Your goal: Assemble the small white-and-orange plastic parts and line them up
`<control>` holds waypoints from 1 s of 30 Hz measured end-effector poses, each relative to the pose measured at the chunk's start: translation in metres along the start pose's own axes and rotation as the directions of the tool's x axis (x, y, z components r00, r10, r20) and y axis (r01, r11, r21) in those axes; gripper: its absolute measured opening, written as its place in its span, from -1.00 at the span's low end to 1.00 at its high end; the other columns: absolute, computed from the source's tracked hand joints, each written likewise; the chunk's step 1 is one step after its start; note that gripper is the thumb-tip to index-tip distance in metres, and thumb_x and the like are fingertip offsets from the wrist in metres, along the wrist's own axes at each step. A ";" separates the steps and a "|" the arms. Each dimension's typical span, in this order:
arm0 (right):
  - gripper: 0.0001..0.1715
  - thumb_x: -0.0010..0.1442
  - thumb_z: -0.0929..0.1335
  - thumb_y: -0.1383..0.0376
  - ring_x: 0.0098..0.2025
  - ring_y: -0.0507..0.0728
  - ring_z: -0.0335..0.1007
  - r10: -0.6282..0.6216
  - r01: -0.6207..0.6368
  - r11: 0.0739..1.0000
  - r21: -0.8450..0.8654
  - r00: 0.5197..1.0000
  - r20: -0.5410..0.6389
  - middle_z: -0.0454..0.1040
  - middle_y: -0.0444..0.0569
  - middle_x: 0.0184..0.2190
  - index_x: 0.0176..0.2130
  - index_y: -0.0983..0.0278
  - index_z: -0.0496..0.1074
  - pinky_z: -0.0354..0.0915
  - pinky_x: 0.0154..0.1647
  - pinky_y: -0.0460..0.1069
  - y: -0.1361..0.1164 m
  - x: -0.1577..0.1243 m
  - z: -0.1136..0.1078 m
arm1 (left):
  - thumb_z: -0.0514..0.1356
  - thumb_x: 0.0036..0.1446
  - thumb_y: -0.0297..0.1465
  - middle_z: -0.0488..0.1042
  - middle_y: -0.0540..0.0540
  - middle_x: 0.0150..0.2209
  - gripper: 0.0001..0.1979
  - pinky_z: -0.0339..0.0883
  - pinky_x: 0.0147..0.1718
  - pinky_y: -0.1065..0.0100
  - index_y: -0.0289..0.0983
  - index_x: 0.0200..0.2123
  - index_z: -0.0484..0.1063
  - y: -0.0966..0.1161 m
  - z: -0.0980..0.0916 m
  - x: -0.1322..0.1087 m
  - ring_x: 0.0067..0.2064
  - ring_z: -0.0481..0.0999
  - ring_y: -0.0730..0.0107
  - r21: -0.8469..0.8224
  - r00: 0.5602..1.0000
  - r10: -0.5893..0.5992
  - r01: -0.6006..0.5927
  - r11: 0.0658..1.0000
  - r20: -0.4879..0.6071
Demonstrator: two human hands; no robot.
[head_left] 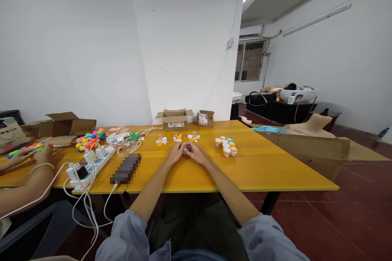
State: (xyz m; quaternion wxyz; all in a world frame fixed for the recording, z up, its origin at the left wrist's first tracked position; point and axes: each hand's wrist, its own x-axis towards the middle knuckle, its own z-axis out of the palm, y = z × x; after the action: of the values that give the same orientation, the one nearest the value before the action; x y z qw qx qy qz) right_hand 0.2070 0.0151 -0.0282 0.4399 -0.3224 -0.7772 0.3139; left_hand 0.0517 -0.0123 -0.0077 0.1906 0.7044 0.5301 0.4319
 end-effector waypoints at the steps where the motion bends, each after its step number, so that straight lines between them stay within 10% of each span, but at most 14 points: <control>1: -0.72 0.07 0.45 0.19 -0.26 0.11 0.47 -0.007 0.007 1.000 0.002 1.000 0.000 0.55 -0.09 -0.29 -0.22 0.21 0.40 0.40 -0.18 0.04 0.000 0.000 0.000 | 0.07 0.25 -0.19 0.42 0.04 -0.48 -0.72 0.28 -0.27 0.35 -0.19 -0.46 0.32 -0.002 0.000 0.001 -0.37 0.41 0.34 0.003 1.000 0.007 -0.007 1.000 0.002; 20: -0.71 0.00 0.48 0.14 -0.33 0.08 0.42 0.020 -0.021 1.000 -0.015 1.000 -0.015 0.52 -0.11 -0.30 -0.32 0.22 0.43 0.37 -0.22 0.01 -0.007 0.001 0.002 | 0.11 0.22 -0.05 0.35 -0.02 -0.68 -0.52 0.29 -0.34 0.28 -0.16 -0.67 0.32 -0.020 -0.013 0.006 -0.45 0.44 0.20 -0.011 1.000 -0.026 0.026 1.000 0.002; 30: -0.64 -0.14 0.54 0.17 -0.34 0.07 0.43 0.079 -0.076 0.988 0.131 0.997 -0.016 0.53 -0.12 -0.31 -0.32 0.23 0.47 0.39 -0.26 0.00 -0.003 0.003 -0.003 | 0.13 0.15 0.06 0.38 0.07 -0.60 -0.55 0.31 -0.32 0.32 -0.21 -0.44 0.43 -0.013 -0.018 -0.008 -0.44 0.41 0.32 -0.116 0.991 0.035 -0.020 0.993 0.130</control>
State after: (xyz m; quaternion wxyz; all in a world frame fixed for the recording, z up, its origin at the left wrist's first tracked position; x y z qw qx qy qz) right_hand 0.2078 0.0169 -0.0232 0.4557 -0.3263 -0.7371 0.3775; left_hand 0.0290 -0.0178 -0.0109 0.2593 0.7265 0.4810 0.4166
